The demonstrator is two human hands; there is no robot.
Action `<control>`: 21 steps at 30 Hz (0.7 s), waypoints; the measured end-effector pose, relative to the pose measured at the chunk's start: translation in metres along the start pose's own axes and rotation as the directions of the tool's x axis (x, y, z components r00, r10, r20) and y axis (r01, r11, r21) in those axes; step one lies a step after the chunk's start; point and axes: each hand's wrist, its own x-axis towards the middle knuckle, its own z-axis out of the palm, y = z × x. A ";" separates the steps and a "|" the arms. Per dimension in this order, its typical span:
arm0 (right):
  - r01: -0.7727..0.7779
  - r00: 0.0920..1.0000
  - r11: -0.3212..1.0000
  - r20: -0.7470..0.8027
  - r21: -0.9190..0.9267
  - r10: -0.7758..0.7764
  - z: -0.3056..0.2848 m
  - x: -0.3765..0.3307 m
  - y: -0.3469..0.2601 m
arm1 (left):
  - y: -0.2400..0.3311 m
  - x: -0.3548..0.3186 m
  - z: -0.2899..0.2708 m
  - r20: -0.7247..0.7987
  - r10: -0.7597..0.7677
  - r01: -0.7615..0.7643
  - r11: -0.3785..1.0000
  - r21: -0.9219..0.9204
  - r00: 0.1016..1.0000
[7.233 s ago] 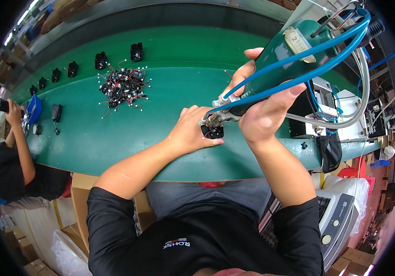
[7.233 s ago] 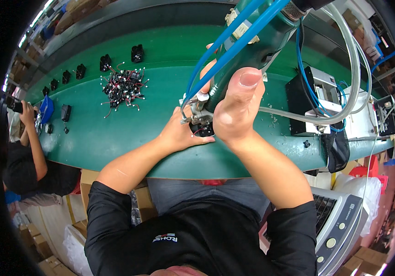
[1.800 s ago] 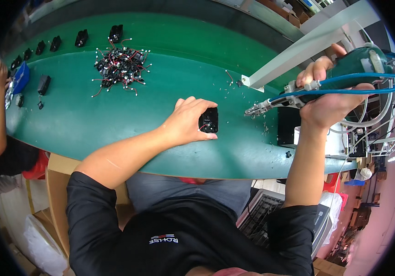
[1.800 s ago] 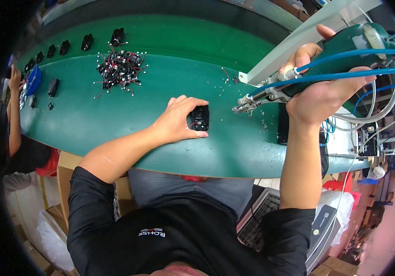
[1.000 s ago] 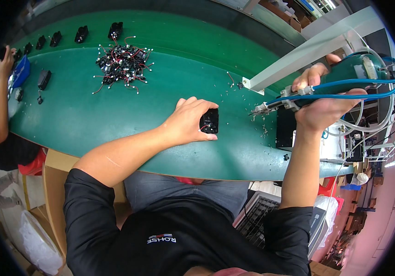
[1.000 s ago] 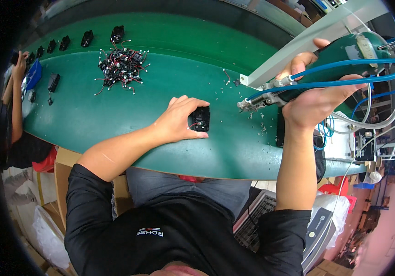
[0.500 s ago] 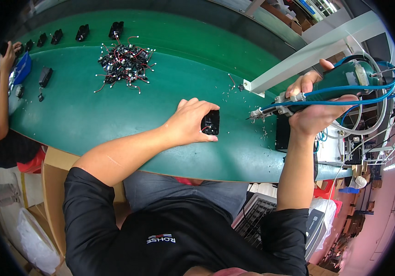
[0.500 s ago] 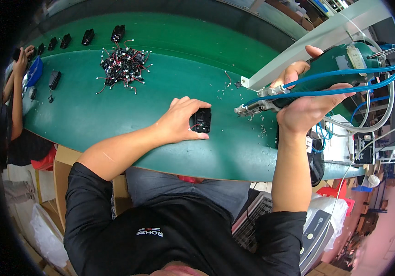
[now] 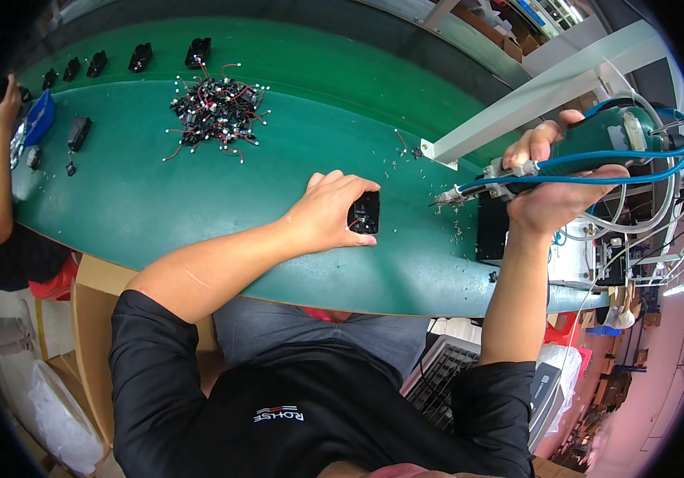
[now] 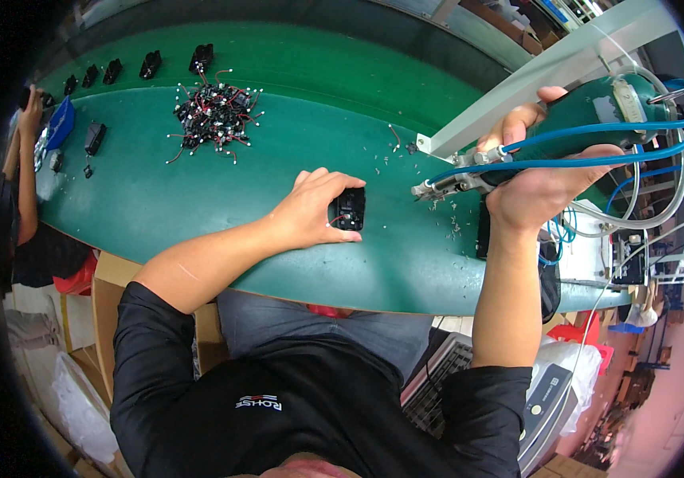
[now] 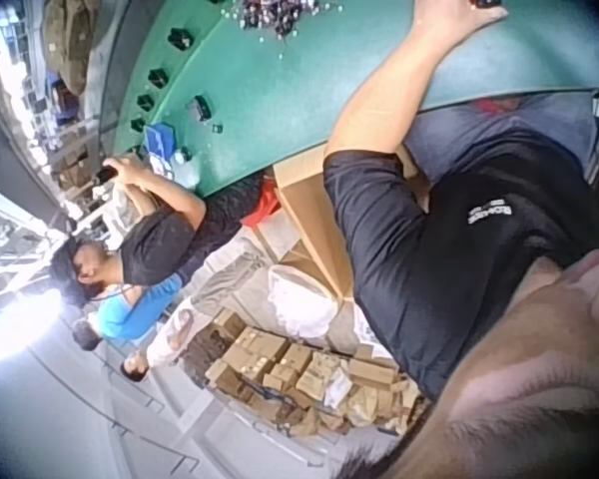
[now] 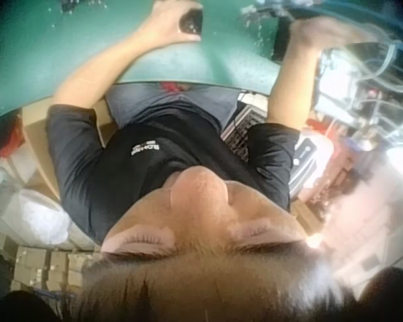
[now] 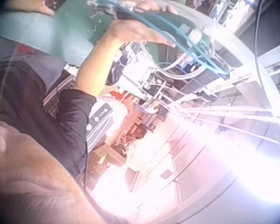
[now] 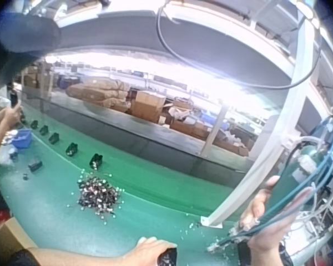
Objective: The person assembles electronic components by securing a circuit board into an electronic housing with screws, using a pneumatic screwdriver.
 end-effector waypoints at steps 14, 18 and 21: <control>-0.011 0.960 0.933 0.264 0.360 -0.091 -0.003 0.002 0.014 | -0.007 -0.002 0.001 -0.086 0.035 -0.027 0.995 0.097 0.996; -0.049 0.948 0.911 0.307 0.409 -0.087 -0.003 0.001 0.017 | -0.006 -0.001 0.001 -0.133 0.085 -0.074 0.994 0.085 0.987; -0.047 0.944 0.941 0.323 0.336 -0.069 -0.008 0.002 0.016 | -0.001 0.004 -0.004 -0.189 0.146 -0.130 0.987 0.091 0.971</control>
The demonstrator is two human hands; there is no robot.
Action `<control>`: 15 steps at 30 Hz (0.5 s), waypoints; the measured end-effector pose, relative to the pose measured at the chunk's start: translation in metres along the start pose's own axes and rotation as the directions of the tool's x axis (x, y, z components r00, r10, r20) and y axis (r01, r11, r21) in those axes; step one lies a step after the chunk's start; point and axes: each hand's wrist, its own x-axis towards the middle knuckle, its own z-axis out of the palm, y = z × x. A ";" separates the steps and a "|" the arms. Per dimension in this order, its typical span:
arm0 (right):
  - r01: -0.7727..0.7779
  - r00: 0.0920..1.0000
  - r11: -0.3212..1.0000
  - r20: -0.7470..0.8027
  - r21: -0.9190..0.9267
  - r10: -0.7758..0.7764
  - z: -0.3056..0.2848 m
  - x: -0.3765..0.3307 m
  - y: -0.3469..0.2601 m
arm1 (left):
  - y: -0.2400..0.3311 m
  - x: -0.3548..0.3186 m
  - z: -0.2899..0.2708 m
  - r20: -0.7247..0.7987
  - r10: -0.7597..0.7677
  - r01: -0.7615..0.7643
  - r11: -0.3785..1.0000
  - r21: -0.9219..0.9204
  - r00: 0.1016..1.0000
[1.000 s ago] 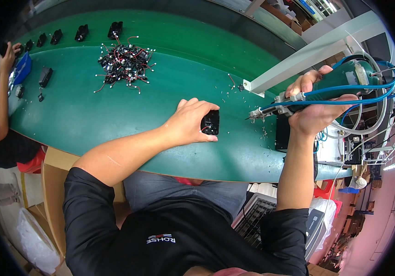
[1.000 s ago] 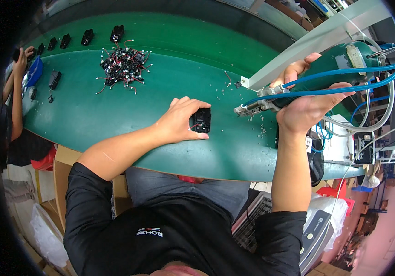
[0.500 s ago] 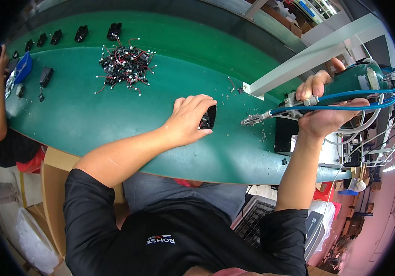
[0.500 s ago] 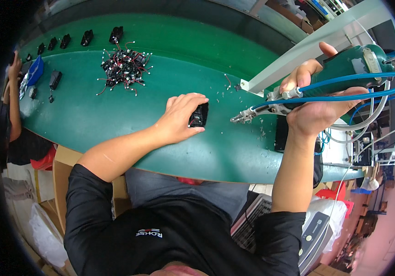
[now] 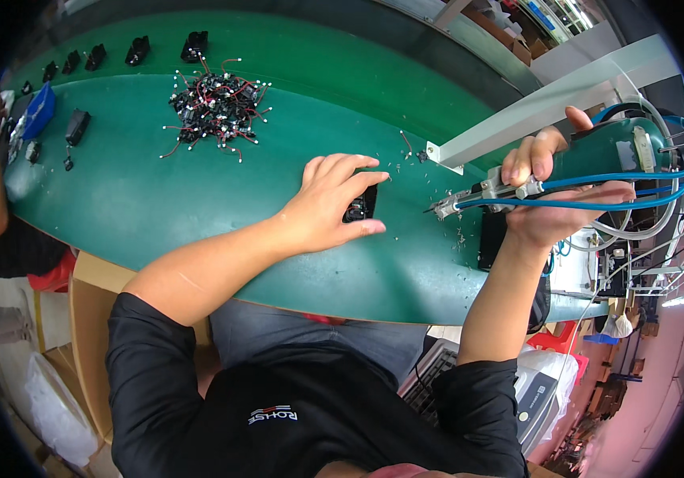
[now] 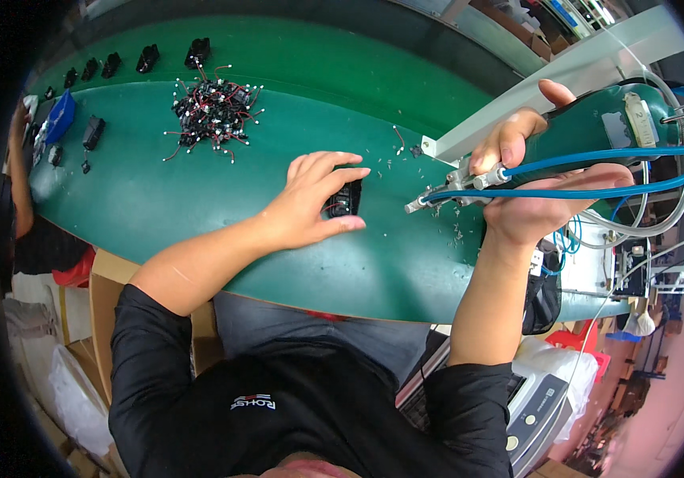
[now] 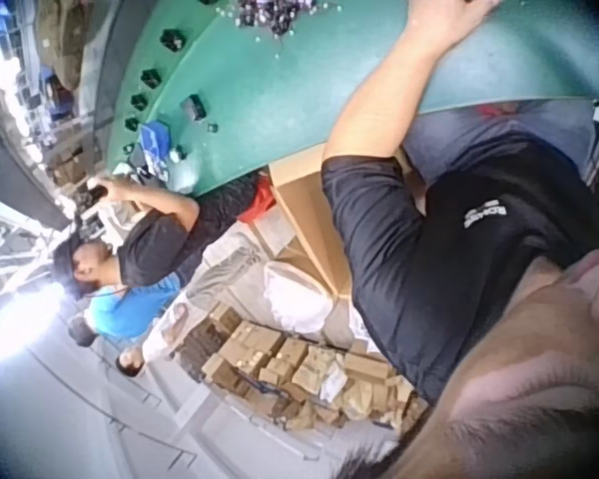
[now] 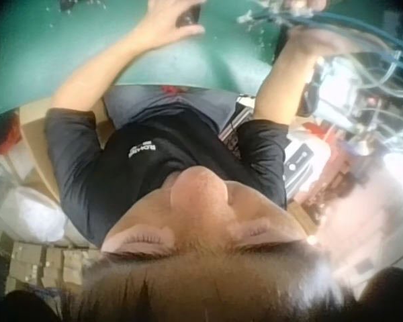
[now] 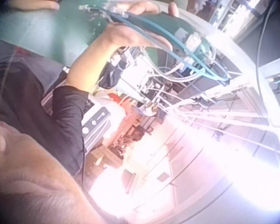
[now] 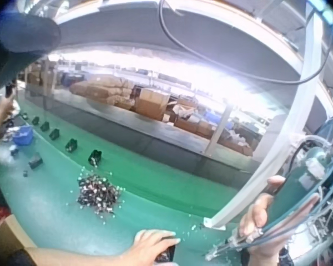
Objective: The person assembles electronic components by securing a circuit board into an electronic housing with screws, using a pneumatic screwdriver.
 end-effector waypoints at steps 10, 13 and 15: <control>-0.055 0.998 0.998 -0.032 0.043 0.056 0.013 0.006 -0.016 | 0.028 0.034 0.000 0.085 0.184 -0.171 0.975 -0.143 0.979; -0.052 0.998 0.998 -0.024 -0.039 0.051 0.015 0.014 -0.029 | 0.037 0.047 0.005 0.083 0.178 -0.150 0.952 -0.268 0.981; -0.047 0.999 0.999 0.005 0.001 0.047 0.016 0.017 -0.033 | 0.039 0.056 0.007 0.079 0.186 -0.151 0.934 -0.324 0.979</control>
